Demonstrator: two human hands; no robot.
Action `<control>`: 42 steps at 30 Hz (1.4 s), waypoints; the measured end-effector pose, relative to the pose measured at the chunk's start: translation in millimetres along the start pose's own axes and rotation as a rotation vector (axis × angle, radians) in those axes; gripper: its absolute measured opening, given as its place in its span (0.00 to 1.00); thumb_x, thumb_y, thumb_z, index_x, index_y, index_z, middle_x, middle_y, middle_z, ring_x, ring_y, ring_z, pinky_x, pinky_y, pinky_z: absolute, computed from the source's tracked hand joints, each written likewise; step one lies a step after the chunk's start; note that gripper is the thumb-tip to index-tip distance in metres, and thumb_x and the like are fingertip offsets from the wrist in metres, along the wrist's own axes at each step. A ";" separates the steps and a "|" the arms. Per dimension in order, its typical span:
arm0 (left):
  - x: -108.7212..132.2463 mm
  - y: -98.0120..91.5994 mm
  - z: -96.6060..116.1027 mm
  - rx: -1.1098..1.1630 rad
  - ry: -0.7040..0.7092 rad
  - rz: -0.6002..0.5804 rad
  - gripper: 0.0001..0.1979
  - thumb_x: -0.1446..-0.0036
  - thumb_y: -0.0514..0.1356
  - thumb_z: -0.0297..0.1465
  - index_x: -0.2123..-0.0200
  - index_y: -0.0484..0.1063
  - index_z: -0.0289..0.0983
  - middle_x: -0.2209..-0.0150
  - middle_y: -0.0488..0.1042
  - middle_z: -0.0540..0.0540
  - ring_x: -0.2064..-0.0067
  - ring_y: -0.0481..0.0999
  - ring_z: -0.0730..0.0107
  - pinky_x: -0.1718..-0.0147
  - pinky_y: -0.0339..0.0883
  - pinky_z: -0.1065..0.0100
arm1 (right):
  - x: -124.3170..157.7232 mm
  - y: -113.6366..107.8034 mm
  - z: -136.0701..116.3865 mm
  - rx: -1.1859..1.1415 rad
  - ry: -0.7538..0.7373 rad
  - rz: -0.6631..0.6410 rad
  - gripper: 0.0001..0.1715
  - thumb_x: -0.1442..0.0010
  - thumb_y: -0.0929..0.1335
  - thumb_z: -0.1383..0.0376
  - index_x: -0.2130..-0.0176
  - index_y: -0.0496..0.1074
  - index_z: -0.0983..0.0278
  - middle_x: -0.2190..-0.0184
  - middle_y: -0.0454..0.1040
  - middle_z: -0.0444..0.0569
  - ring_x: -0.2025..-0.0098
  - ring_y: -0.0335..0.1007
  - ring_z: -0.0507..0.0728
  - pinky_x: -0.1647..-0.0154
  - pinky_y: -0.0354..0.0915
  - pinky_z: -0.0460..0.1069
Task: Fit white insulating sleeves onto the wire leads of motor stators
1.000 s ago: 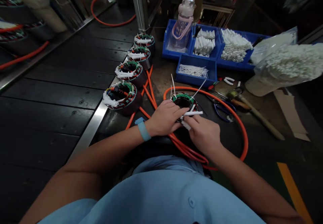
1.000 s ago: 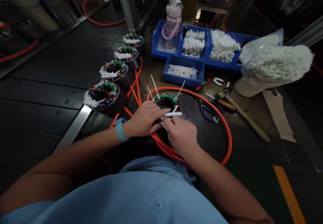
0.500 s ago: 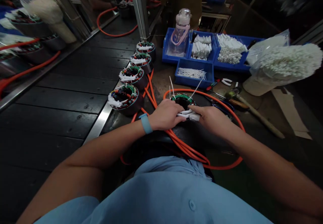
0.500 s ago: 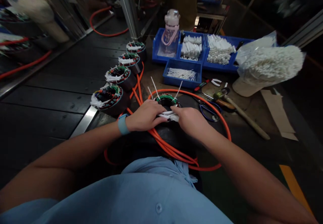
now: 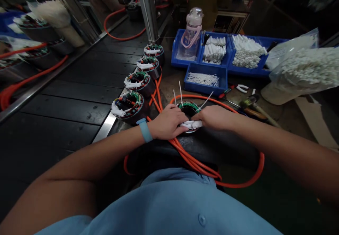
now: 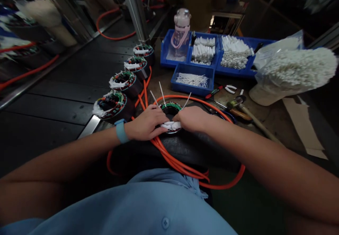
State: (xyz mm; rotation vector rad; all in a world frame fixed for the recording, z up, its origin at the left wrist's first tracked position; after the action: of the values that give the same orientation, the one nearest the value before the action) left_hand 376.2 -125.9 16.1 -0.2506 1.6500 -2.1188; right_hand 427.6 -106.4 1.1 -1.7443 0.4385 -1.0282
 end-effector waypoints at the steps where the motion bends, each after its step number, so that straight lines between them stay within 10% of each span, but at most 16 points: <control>1: -0.7 -1.3 2.8 -0.031 -0.028 -0.002 0.12 0.41 0.54 0.36 0.61 0.72 0.35 0.65 0.74 0.44 0.60 0.69 0.62 0.49 0.52 0.56 | 1.0 -0.1 -0.6 0.008 0.013 0.017 0.15 0.45 0.62 0.68 0.61 0.75 0.57 0.70 0.77 0.48 0.69 0.72 0.55 0.76 0.49 0.45; 6: 3.1 -3.6 3.1 0.031 -0.160 0.041 0.11 0.41 0.54 0.35 0.60 0.72 0.36 0.63 0.76 0.45 0.60 0.72 0.63 0.50 0.55 0.57 | 22.9 -7.7 0.6 -0.103 0.038 0.221 0.13 0.42 0.64 0.63 0.60 0.76 0.56 0.68 0.78 0.48 0.67 0.74 0.58 0.72 0.59 0.46; 11: 8.7 -1.6 -0.3 0.145 -0.093 -0.019 0.11 0.41 0.56 0.33 0.57 0.72 0.39 0.60 0.77 0.49 0.58 0.72 0.66 0.45 0.51 0.58 | 67.9 -15.7 40.7 -0.479 0.018 0.711 0.16 0.42 0.63 0.66 0.54 0.72 0.62 0.58 0.75 0.49 0.58 0.71 0.57 0.56 0.65 0.50; 16: 6.1 -2.7 4.8 0.105 -0.107 -0.060 0.23 0.44 0.58 0.38 0.46 0.65 0.39 0.53 0.75 0.44 0.53 0.71 0.62 0.44 0.49 0.54 | 65.6 19.6 36.4 -0.576 -0.183 0.740 0.10 0.41 0.64 0.67 0.59 0.71 0.64 0.61 0.72 0.51 0.59 0.69 0.55 0.57 0.66 0.50; 20: 2.6 3.2 0.3 0.086 -0.216 -0.015 0.15 0.49 0.63 0.37 0.57 0.73 0.41 0.61 0.77 0.50 0.57 0.71 0.64 0.46 0.49 0.55 | 60.0 12.8 33.9 -0.636 -0.243 0.896 0.07 0.40 0.65 0.64 0.64 0.73 0.63 0.60 0.71 0.51 0.57 0.68 0.54 0.55 0.65 0.51; 28: 4.5 2.4 -4.4 0.192 -0.262 0.125 0.06 0.48 0.62 0.33 0.64 0.75 0.42 0.67 0.76 0.54 0.61 0.70 0.69 0.45 0.47 0.59 | 46.8 -6.0 23.0 -0.648 -0.429 0.730 0.12 0.42 0.61 0.74 0.64 0.72 0.64 0.61 0.72 0.50 0.57 0.68 0.53 0.53 0.64 0.51; 42: 5.8 2.1 -3.9 0.182 -0.231 0.146 0.07 0.46 0.60 0.34 0.64 0.74 0.41 0.67 0.74 0.52 0.61 0.69 0.69 0.45 0.47 0.58 | 41.2 -3.7 24.2 -0.342 -0.323 0.780 0.10 0.40 0.60 0.73 0.65 0.69 0.66 0.64 0.70 0.51 0.60 0.63 0.55 0.59 0.62 0.49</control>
State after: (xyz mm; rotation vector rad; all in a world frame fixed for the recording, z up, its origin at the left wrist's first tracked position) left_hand 370.0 -125.5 12.3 -0.2951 1.2967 -2.0296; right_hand 469.8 -119.6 19.5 -1.7508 1.0209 -0.1156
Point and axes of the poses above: each hand's wrist, its own x-axis away from the middle knuckle, its own y-axis out of the palm, z = x × y, the point moved 10 cm from there along -x, towards the middle knuckle
